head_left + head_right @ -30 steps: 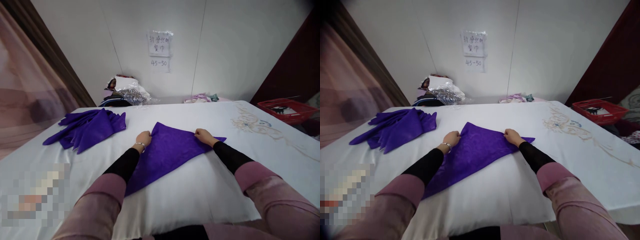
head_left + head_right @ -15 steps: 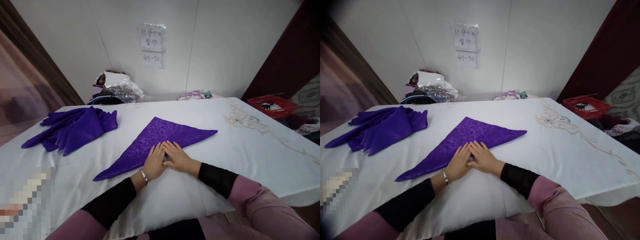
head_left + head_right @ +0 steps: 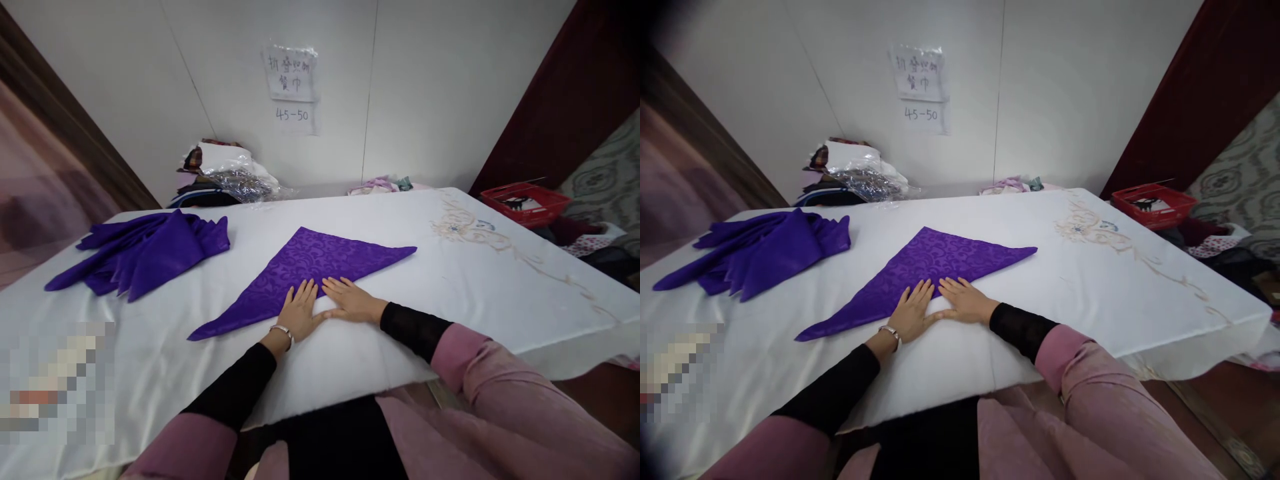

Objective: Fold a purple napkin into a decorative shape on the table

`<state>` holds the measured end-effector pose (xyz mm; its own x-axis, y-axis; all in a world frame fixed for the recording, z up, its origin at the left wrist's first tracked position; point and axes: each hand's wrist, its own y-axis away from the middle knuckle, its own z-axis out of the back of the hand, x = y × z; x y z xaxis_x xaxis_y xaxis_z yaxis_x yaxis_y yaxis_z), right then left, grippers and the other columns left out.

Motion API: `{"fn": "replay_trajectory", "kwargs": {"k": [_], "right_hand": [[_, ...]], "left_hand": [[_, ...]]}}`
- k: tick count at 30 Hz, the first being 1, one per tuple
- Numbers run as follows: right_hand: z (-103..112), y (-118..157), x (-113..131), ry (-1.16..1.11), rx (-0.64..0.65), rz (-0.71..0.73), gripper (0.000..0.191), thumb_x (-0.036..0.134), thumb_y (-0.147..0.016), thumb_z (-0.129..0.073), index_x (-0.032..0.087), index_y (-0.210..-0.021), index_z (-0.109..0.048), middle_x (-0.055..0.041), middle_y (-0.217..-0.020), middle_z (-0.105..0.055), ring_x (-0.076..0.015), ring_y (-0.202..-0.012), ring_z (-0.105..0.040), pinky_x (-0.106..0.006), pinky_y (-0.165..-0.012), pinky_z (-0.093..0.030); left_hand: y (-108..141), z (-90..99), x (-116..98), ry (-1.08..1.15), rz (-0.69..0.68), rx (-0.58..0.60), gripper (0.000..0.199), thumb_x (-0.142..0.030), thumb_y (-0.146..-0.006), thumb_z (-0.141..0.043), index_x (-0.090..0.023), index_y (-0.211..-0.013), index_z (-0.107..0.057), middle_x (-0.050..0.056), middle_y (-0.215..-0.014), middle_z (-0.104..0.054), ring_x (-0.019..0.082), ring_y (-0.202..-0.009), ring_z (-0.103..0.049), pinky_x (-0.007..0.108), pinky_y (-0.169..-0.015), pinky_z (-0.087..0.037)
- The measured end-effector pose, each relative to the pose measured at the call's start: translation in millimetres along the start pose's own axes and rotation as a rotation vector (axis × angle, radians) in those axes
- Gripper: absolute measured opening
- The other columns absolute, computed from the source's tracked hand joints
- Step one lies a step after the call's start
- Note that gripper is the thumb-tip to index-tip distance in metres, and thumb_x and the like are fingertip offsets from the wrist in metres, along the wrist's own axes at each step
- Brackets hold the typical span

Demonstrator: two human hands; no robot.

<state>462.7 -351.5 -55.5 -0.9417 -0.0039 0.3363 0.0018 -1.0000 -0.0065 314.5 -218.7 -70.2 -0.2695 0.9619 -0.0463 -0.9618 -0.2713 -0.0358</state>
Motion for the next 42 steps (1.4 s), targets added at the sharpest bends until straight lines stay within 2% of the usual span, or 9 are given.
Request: {"fn": "replay_trajectory", "kwargs": {"k": [9, 19, 22, 26, 28, 30, 35, 38, 42], "right_hand": [[14.4, 48.9, -55.1, 0.033, -0.078, -0.119, 0.075, 0.064, -0.088, -0.029, 0.015, -0.144, -0.028, -0.0116, -0.150, -0.022, -0.0258, -0.139, -0.018, -0.045, -0.112, -0.010], [35.3, 109.7, -131.8, 0.133, -0.223, -0.421, 0.064, 0.056, -0.089, -0.033, 0.018, -0.141, -0.036, -0.0115, -0.147, -0.031, -0.0285, -0.136, -0.026, -0.053, -0.109, -0.016], [38.7, 125.2, -150.6, 0.055, -0.361, -0.494, 0.053, 0.049, -0.089, -0.038, 0.021, -0.133, -0.048, -0.0103, -0.142, -0.042, -0.0285, -0.132, -0.035, -0.054, -0.108, -0.021], [42.0, 137.1, -161.6, -0.173, -0.775, -0.609, 0.041, 0.043, -0.088, -0.037, 0.020, -0.110, -0.065, -0.0083, -0.114, -0.066, -0.0254, -0.105, -0.060, -0.045, -0.093, -0.044], [44.9, 135.7, -155.1, -0.154, -0.943, -0.621, 0.036, 0.041, -0.086, -0.042, 0.020, -0.099, -0.068, -0.0090, -0.101, -0.069, -0.0254, -0.096, -0.062, -0.043, -0.087, -0.048], [47.9, 126.0, -138.3, -0.094, -0.963, -0.497, 0.029, 0.037, -0.084, -0.046, 0.022, -0.091, -0.069, -0.0086, -0.096, -0.070, -0.0247, -0.094, -0.062, -0.043, -0.086, -0.047], [41.6, 62.8, -68.0, -0.210, -0.699, -0.163, 0.016, 0.032, -0.085, -0.055, 0.025, -0.083, -0.070, -0.0032, -0.092, -0.071, -0.0197, -0.089, -0.062, -0.037, -0.086, -0.044], [25.9, 16.9, -31.9, -0.298, -0.548, -0.196, 0.017, 0.035, -0.083, -0.058, 0.025, -0.078, -0.071, -0.0016, -0.090, -0.071, -0.0197, -0.090, -0.062, -0.036, -0.089, -0.042], [5.3, -20.5, -10.8, -0.299, -0.427, -0.309, 0.015, 0.039, -0.078, -0.062, 0.028, -0.080, -0.072, -0.0021, -0.112, -0.066, -0.0245, -0.115, -0.052, -0.042, -0.100, -0.033]], "left_hand": [[-1.7, 6.9, -1.3, 0.036, 0.041, 0.063, 0.082, -0.068, -0.083, -0.026, -0.011, -0.142, -0.030, 0.013, -0.150, -0.025, 0.029, -0.140, -0.017, 0.051, -0.112, -0.013], [-2.3, -1.0, 5.4, -0.002, 0.012, 0.012, 0.080, -0.067, -0.083, -0.029, -0.011, -0.141, -0.033, 0.013, -0.148, -0.028, 0.028, -0.139, -0.021, 0.051, -0.111, -0.017], [-2.0, -3.7, 7.4, -0.015, 0.000, -0.010, 0.079, -0.067, -0.083, -0.029, -0.013, -0.140, -0.035, 0.013, -0.148, -0.029, 0.028, -0.138, -0.022, 0.051, -0.110, -0.019], [-2.9, -6.4, 8.4, -0.025, -0.010, -0.020, 0.080, -0.067, -0.083, -0.029, -0.011, -0.139, -0.035, 0.014, -0.148, -0.029, 0.028, -0.138, -0.021, 0.052, -0.110, -0.019], [-3.2, -7.6, 8.8, -0.020, -0.014, -0.024, 0.080, -0.066, -0.083, -0.029, -0.010, -0.139, -0.035, 0.014, -0.148, -0.029, 0.029, -0.138, -0.021, 0.052, -0.110, -0.018], [-2.4, -7.8, 9.2, -0.004, -0.024, -0.032, 0.078, -0.066, -0.083, -0.030, -0.012, -0.140, -0.035, 0.014, -0.148, -0.030, 0.029, -0.138, -0.022, 0.052, -0.110, -0.018], [3.0, -0.7, 8.3, 0.079, -0.034, 0.006, 0.076, -0.065, -0.083, -0.033, -0.014, -0.140, -0.035, 0.013, -0.148, -0.029, 0.027, -0.139, -0.020, 0.050, -0.112, -0.015], [1.0, 4.0, 6.0, 0.204, 0.029, 0.006, 0.065, -0.060, -0.085, -0.035, -0.018, -0.136, -0.042, 0.011, -0.147, -0.034, 0.025, -0.138, -0.024, 0.050, -0.111, -0.017], [-9.6, 2.8, 1.4, 0.439, 0.234, -0.163, 0.036, -0.044, -0.088, -0.043, -0.025, -0.108, -0.065, 0.004, -0.131, -0.056, 0.022, -0.128, -0.041, 0.046, -0.109, -0.026]]}}
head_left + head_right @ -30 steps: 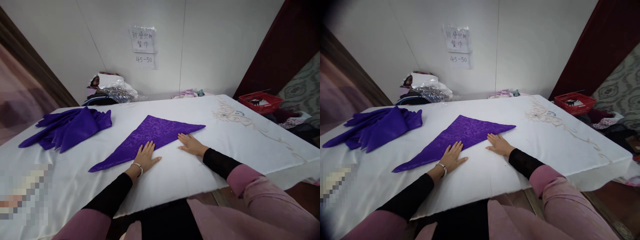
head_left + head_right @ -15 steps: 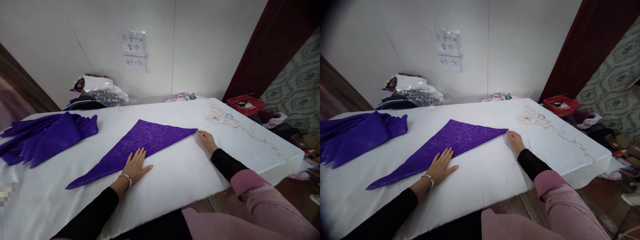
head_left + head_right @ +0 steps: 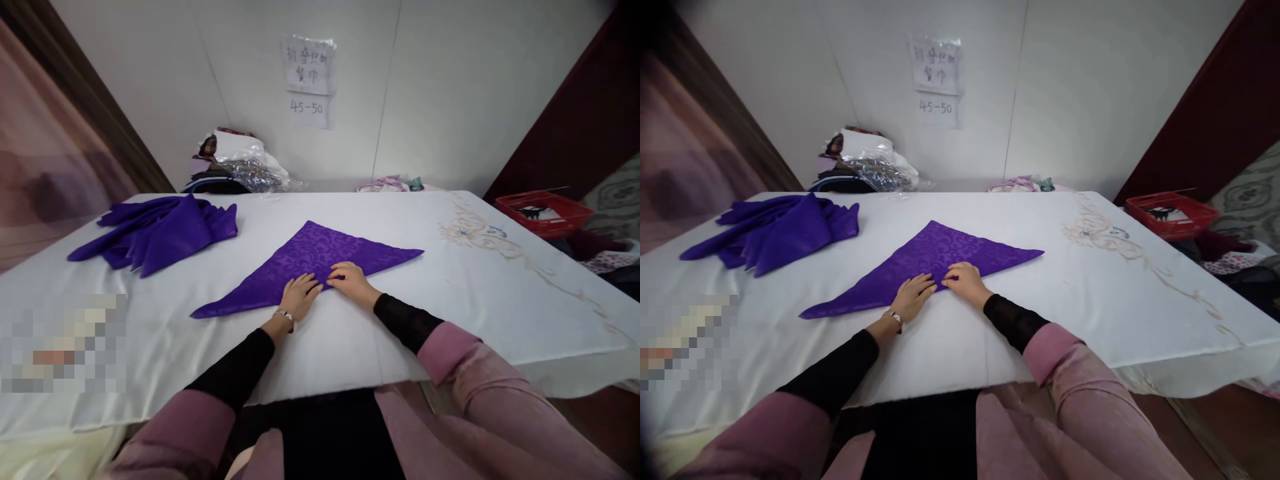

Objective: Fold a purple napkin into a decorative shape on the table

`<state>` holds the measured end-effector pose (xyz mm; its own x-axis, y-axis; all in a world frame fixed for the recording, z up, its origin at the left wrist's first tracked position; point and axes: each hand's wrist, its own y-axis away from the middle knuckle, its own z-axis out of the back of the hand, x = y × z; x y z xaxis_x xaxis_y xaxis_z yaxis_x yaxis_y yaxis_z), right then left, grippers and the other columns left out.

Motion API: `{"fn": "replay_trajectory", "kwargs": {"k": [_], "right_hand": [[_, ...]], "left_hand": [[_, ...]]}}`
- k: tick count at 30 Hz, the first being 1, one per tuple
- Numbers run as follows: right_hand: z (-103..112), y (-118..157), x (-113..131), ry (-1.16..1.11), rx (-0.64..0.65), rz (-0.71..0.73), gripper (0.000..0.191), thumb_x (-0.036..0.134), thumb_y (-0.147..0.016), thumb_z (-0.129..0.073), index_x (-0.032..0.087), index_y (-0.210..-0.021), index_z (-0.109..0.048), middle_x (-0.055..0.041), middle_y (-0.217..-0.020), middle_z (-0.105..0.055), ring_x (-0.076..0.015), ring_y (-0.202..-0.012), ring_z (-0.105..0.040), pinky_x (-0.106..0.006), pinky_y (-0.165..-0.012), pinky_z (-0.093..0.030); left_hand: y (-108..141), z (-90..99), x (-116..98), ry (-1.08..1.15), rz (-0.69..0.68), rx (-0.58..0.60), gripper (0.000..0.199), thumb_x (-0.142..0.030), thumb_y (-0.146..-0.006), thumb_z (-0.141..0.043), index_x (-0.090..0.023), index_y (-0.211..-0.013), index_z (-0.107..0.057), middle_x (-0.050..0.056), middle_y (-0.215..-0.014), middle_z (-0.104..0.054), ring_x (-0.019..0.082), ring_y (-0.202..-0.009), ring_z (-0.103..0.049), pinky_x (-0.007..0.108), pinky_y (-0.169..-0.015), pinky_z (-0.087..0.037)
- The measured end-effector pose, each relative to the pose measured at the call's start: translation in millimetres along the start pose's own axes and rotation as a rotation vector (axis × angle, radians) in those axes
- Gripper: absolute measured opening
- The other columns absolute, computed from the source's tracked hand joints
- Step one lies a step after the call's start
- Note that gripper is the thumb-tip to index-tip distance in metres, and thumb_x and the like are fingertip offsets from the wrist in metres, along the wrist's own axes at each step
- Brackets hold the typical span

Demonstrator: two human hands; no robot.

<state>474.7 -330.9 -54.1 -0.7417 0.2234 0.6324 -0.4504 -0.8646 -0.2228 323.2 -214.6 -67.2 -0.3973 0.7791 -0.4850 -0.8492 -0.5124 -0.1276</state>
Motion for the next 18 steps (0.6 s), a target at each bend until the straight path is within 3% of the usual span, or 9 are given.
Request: {"fn": "replay_trajectory", "kwargs": {"k": [4, 10, 13, 18], "right_hand": [[-14.0, -1.6, -2.4, 0.019, 0.039, -0.065, 0.014, 0.038, -0.077, -0.063, 0.026, -0.075, -0.070, -0.0031, -0.128, -0.057, -0.0270, -0.131, -0.035, -0.050, -0.105, -0.022], [-12.6, -0.3, -13.4, 0.033, 0.022, -0.066, 0.010, 0.029, -0.073, -0.067, 0.021, -0.067, -0.063, -0.0061, -0.132, -0.054, -0.0263, -0.130, -0.037, -0.048, -0.105, -0.024], [2.9, 0.0, -26.9, 0.042, 0.042, -0.094, 0.010, 0.025, -0.071, -0.067, 0.021, -0.065, -0.059, -0.0065, -0.131, -0.055, -0.0262, -0.130, -0.038, -0.048, -0.105, -0.024], [48.1, 11.5, -67.6, 0.027, 0.041, -0.166, 0.013, 0.024, -0.071, -0.064, 0.021, -0.062, -0.055, -0.0085, -0.132, -0.053, -0.0280, -0.131, -0.036, -0.051, -0.106, -0.022]], "left_hand": [[-5.7, -8.0, -4.2, 0.052, 0.088, -0.159, 0.018, -0.032, -0.083, -0.053, -0.023, -0.084, -0.068, 0.004, -0.119, -0.063, 0.020, -0.120, -0.049, 0.040, -0.104, -0.035], [-3.6, -9.6, -8.5, 0.070, 0.152, -0.224, 0.010, -0.026, -0.075, -0.062, -0.021, -0.067, -0.062, 0.005, -0.119, -0.061, 0.024, -0.119, -0.048, 0.044, -0.103, -0.035], [-2.3, -7.0, -5.5, 0.086, 0.161, -0.221, 0.009, -0.024, -0.073, -0.064, -0.021, -0.066, -0.062, 0.005, -0.120, -0.061, 0.024, -0.121, -0.047, 0.044, -0.104, -0.035], [2.0, 0.9, 10.3, 0.111, 0.153, -0.208, 0.009, -0.022, -0.072, -0.064, -0.022, -0.063, -0.061, 0.004, -0.119, -0.062, 0.023, -0.120, -0.049, 0.040, -0.105, -0.035]]}}
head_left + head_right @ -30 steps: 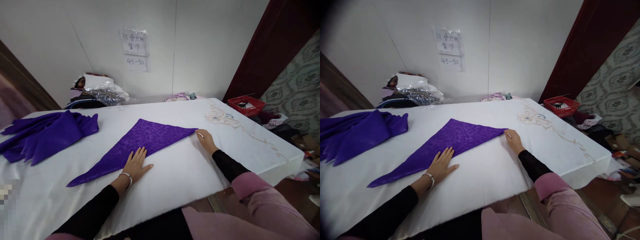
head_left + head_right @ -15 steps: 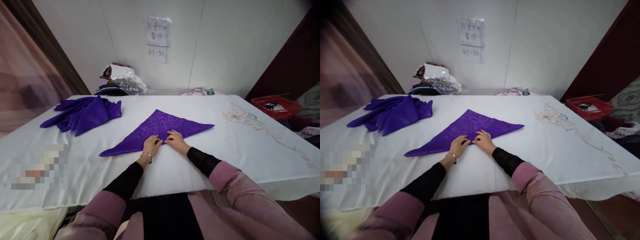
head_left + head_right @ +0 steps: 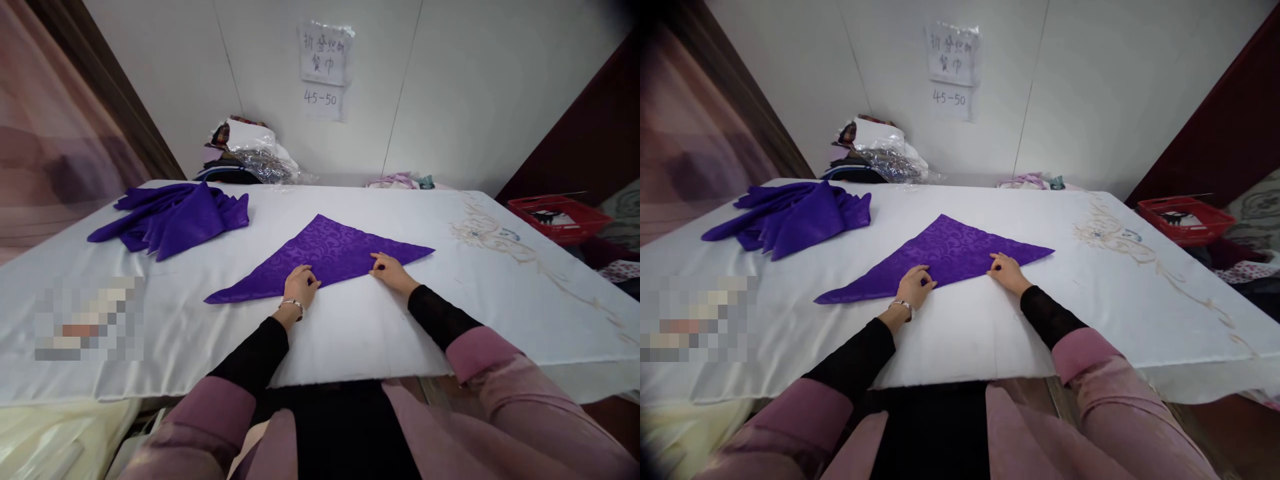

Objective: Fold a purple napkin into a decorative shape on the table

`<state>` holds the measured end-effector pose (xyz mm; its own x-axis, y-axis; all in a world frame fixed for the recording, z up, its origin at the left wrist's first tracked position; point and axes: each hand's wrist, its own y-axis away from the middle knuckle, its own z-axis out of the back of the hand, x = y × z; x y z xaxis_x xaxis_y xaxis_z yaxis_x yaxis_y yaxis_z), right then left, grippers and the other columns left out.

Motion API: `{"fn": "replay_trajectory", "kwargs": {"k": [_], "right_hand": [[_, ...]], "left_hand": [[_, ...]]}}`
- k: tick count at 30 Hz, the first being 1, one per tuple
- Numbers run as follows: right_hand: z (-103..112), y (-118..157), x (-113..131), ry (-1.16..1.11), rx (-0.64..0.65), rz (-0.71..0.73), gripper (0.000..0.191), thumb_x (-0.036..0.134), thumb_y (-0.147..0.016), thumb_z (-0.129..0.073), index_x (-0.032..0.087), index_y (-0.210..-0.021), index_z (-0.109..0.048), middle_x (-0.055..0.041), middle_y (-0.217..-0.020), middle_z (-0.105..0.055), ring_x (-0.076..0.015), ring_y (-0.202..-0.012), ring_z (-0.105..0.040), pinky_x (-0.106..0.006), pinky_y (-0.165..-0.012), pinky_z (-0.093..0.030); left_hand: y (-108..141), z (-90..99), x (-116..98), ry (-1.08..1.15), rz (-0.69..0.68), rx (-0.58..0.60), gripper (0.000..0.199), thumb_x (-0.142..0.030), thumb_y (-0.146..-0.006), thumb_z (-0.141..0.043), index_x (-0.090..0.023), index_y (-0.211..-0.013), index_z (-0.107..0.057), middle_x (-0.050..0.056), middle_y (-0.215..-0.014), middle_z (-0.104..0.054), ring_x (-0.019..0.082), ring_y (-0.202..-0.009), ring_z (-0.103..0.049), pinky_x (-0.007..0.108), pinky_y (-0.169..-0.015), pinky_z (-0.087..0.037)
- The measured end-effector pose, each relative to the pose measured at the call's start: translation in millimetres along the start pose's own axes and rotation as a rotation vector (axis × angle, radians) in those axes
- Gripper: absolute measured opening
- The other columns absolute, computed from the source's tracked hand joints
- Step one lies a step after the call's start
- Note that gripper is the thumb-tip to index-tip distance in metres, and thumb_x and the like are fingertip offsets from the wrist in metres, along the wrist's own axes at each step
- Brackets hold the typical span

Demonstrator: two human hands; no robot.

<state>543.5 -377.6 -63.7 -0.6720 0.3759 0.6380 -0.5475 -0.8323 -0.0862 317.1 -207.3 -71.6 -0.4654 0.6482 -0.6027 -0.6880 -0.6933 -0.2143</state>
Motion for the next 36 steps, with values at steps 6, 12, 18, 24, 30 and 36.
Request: {"fn": "replay_trajectory", "kwargs": {"k": [6, 12, 18, 24, 30, 36], "right_hand": [[22.3, 5.1, -8.3, -0.060, -0.015, -0.042, 0.013, 0.027, -0.072, -0.061, 0.021, -0.062, -0.056, -0.0113, -0.131, -0.053, -0.0283, -0.132, -0.035, -0.047, -0.108, -0.023], [-46.8, -3.6, 73.5, -0.002, 0.001, 0.118, 0.014, 0.034, -0.074, -0.064, 0.022, -0.071, -0.059, -0.0089, -0.133, -0.052, -0.0286, -0.133, -0.033, -0.054, -0.105, -0.021], [-91.2, -5.6, 103.0, 0.009, 0.100, 0.182, 0.007, 0.025, -0.076, -0.063, 0.021, -0.073, -0.058, -0.0086, -0.134, -0.051, -0.0253, -0.132, -0.035, -0.052, -0.106, -0.019], [-62.5, -6.2, 68.2, -0.005, 0.092, 0.121, 0.006, 0.019, -0.073, -0.062, 0.021, -0.069, -0.058, -0.0072, -0.133, -0.053, -0.0256, -0.132, -0.036, -0.051, -0.106, -0.021], [-28.8, 0.0, 31.4, -0.053, 0.050, 0.074, 0.008, 0.021, -0.072, -0.059, 0.022, -0.065, -0.055, -0.0080, -0.132, -0.053, -0.0267, -0.132, -0.036, -0.051, -0.107, -0.023], [-20.9, 1.6, 33.3, -0.151, 0.062, 0.032, 0.011, 0.027, -0.073, -0.059, 0.021, -0.064, -0.055, -0.0101, -0.132, -0.053, -0.0279, -0.132, -0.036, -0.049, -0.107, -0.024]], "left_hand": [[2.6, 7.6, 10.5, 0.000, 0.012, -0.003, 0.008, -0.024, -0.072, -0.063, -0.022, -0.064, -0.062, 0.004, -0.121, -0.061, 0.023, -0.119, -0.050, 0.042, -0.105, -0.036], [4.3, 7.5, 7.2, -0.018, 0.000, -0.005, 0.008, -0.023, -0.072, -0.063, -0.022, -0.065, -0.062, 0.004, -0.120, -0.061, 0.023, -0.117, -0.051, 0.042, -0.104, -0.037], [5.7, 8.1, 6.3, -0.028, -0.006, -0.003, 0.007, -0.020, -0.073, -0.063, -0.021, -0.066, -0.063, 0.007, -0.121, -0.061, 0.023, -0.120, -0.049, 0.041, -0.105, -0.035], [5.7, 8.0, 10.5, -0.010, -0.018, 0.007, 0.007, -0.022, -0.073, -0.063, -0.022, -0.066, -0.063, 0.004, -0.121, -0.061, 0.022, -0.120, -0.049, 0.040, -0.106, -0.035], [12.1, 34.7, 40.9, -0.018, 0.029, -0.023, 0.007, -0.023, -0.071, -0.063, -0.022, -0.064, -0.063, 0.005, -0.121, -0.061, 0.024, -0.121, -0.048, 0.040, -0.106, -0.035], [33.5, 79.1, 81.5, -0.072, 0.076, -0.074, 0.011, -0.030, -0.072, -0.061, -0.021, -0.066, -0.064, 0.006, -0.122, -0.060, 0.026, -0.119, -0.050, 0.039, -0.104, -0.037]]}}
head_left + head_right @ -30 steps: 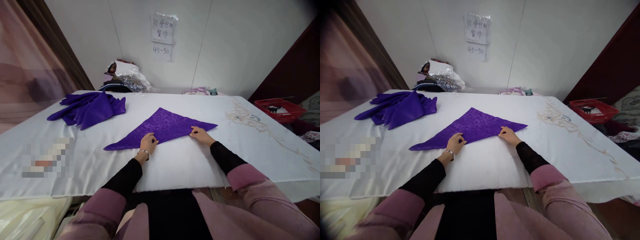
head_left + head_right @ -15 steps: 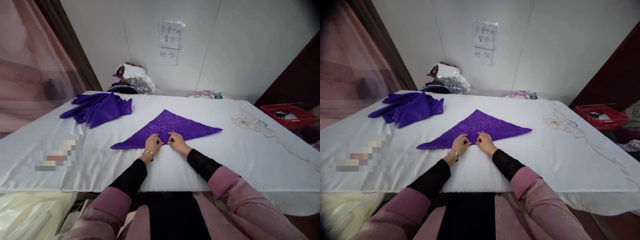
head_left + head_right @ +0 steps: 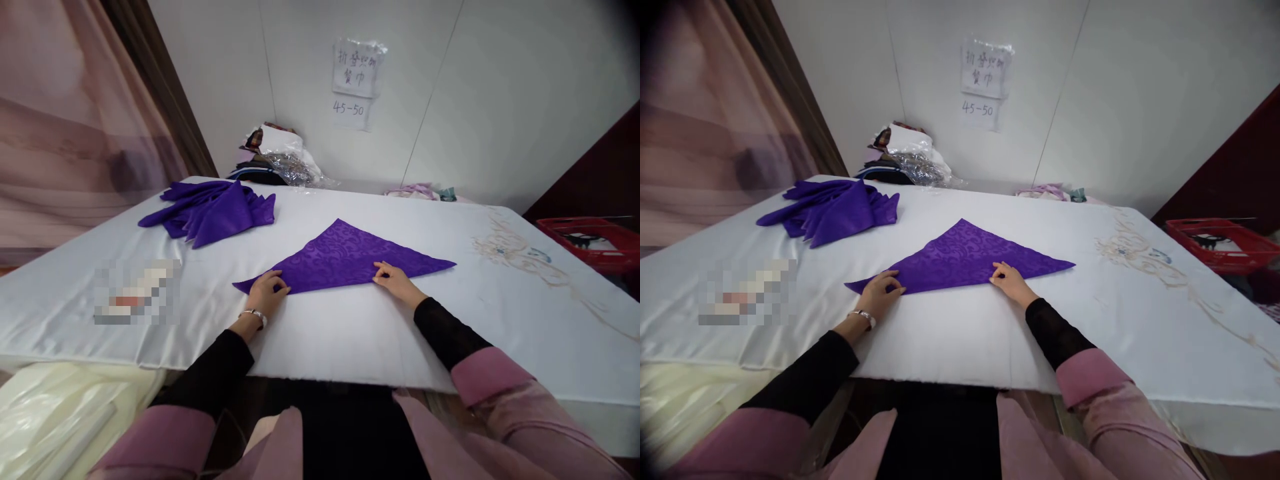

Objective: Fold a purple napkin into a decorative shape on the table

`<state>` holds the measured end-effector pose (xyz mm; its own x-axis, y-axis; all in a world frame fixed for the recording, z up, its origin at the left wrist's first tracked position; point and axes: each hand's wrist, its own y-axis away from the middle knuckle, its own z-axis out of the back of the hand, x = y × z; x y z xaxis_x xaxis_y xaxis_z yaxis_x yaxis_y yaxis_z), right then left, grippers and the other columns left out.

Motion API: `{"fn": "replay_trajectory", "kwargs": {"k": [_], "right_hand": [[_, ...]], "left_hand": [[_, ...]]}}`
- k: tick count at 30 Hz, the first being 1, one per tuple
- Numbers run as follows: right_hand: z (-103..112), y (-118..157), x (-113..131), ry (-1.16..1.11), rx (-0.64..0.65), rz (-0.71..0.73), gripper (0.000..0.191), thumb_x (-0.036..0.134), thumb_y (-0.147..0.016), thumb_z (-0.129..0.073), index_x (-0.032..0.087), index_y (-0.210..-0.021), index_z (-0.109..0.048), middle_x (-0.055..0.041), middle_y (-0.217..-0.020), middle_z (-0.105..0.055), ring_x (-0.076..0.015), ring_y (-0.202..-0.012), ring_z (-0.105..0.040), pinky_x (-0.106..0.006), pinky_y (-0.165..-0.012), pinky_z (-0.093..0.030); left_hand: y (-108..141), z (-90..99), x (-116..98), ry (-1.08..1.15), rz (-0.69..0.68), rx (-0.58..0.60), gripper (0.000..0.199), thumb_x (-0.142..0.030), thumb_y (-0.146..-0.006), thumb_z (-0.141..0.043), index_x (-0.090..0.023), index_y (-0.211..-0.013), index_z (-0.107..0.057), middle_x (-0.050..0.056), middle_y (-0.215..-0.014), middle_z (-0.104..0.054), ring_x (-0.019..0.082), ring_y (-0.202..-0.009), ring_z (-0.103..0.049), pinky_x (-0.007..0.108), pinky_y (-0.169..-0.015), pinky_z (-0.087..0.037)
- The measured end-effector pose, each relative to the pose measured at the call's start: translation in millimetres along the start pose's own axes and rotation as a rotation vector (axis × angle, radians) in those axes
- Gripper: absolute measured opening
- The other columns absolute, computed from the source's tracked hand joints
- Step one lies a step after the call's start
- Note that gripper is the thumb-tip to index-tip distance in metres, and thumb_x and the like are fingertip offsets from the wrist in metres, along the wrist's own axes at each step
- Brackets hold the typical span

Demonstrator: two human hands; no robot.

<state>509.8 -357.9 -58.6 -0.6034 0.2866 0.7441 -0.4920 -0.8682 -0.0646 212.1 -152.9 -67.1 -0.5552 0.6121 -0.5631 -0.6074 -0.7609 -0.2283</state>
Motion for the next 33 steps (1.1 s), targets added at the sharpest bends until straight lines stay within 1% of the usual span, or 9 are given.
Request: {"fn": "replay_trajectory", "kwargs": {"k": [5, 9, 13, 16, 20, 23, 26, 29, 33], "right_hand": [[-35.6, -8.7, 42.4, -0.057, -0.122, 0.137, 0.014, 0.033, -0.079, -0.054, 0.023, -0.070, -0.058, -0.0075, -0.124, -0.059, -0.0239, -0.126, -0.044, -0.043, -0.106, -0.029], [-86.2, -13.5, 82.3, 0.017, -0.019, 0.284, 0.013, 0.030, -0.082, -0.056, 0.022, -0.074, -0.062, -0.0072, -0.118, -0.063, -0.0225, -0.122, -0.047, -0.041, -0.104, -0.031], [-116.9, -14.0, 93.0, 0.100, 0.044, 0.297, 0.006, 0.023, -0.079, -0.059, 0.021, -0.074, -0.061, -0.0075, -0.124, -0.059, -0.0258, -0.126, -0.043, -0.048, -0.104, -0.027], [-119.3, -11.1, 83.6, 0.100, 0.024, 0.295, 0.007, 0.017, -0.077, -0.057, 0.021, -0.072, -0.060, -0.0075, -0.125, -0.059, -0.0261, -0.125, -0.044, -0.050, -0.104, -0.026], [-113.8, -8.1, 71.2, 0.065, -0.005, 0.324, 0.010, 0.014, -0.074, -0.054, 0.021, -0.069, -0.059, -0.0090, -0.121, -0.061, -0.0258, -0.122, -0.047, -0.047, -0.103, -0.030], [-113.5, -7.1, 69.0, 0.070, -0.027, 0.358, 0.011, 0.014, -0.074, -0.052, 0.021, -0.069, -0.058, -0.0094, -0.119, -0.062, -0.0261, -0.121, -0.048, -0.047, -0.102, -0.032], [-115.9, -6.2, 68.4, 0.086, -0.045, 0.381, 0.010, 0.015, -0.074, -0.051, 0.021, -0.070, -0.058, -0.0099, -0.118, -0.063, -0.0265, -0.120, -0.049, -0.047, -0.101, -0.033], [-117.9, -6.1, 66.3, 0.100, -0.063, 0.392, 0.009, 0.017, -0.075, -0.052, 0.021, -0.070, -0.058, -0.0108, -0.118, -0.063, -0.0269, -0.118, -0.050, -0.047, -0.101, -0.034], [-118.5, -7.1, 63.0, 0.106, -0.062, 0.406, 0.008, 0.018, -0.075, -0.051, 0.021, -0.071, -0.058, -0.0113, -0.119, -0.062, -0.0269, -0.119, -0.050, -0.047, -0.101, -0.034]], "left_hand": [[8.3, 5.6, -6.8, -0.052, -0.023, -0.036, 0.012, -0.030, -0.074, -0.058, -0.022, -0.069, -0.066, 0.006, -0.116, -0.063, 0.025, -0.116, -0.052, 0.042, -0.104, -0.036], [8.0, -10.6, -35.6, -0.072, -0.098, -0.057, 0.014, -0.031, -0.079, -0.057, -0.023, -0.074, -0.067, 0.005, -0.116, -0.064, 0.026, -0.121, -0.048, 0.048, -0.108, -0.028], [5.7, -24.4, -48.8, -0.087, -0.070, 0.015, 0.008, -0.024, -0.076, -0.059, -0.023, -0.073, -0.067, 0.004, -0.119, -0.063, 0.025, -0.123, -0.047, 0.046, -0.108, -0.030], [9.6, -20.9, -40.9, -0.099, -0.012, 0.005, 0.008, -0.022, -0.074, -0.060, -0.023, -0.069, -0.066, 0.004, -0.117, -0.064, 0.025, -0.119, -0.050, 0.044, -0.105, -0.035], [24.1, 1.7, -18.4, -0.131, 0.023, -0.037, 0.010, -0.023, -0.075, -0.059, -0.023, -0.067, -0.066, 0.003, -0.117, -0.064, 0.026, -0.120, -0.049, 0.044, -0.104, -0.036], [34.1, 25.4, 1.9, -0.165, 0.061, -0.166, 0.011, -0.027, -0.078, -0.057, -0.023, -0.074, -0.067, 0.005, -0.119, -0.062, 0.026, -0.120, -0.048, 0.045, -0.105, -0.033], [37.8, 48.6, 21.8, -0.158, 0.213, -0.302, 0.022, -0.034, -0.080, -0.055, -0.021, -0.095, -0.065, 0.008, -0.123, -0.059, 0.025, -0.117, -0.050, 0.043, -0.102, -0.035], [35.8, 64.3, 34.0, -0.123, 0.411, -0.216, 0.036, -0.042, -0.081, -0.053, -0.020, -0.108, -0.062, 0.008, -0.118, -0.062, 0.025, -0.114, -0.051, 0.040, -0.098, -0.038], [28.8, 71.0, 36.7, -0.094, 0.477, -0.067, 0.028, -0.041, -0.077, -0.056, -0.022, -0.092, -0.068, 0.005, -0.097, -0.067, 0.025, -0.098, -0.058, 0.036, -0.087, -0.044]]}}
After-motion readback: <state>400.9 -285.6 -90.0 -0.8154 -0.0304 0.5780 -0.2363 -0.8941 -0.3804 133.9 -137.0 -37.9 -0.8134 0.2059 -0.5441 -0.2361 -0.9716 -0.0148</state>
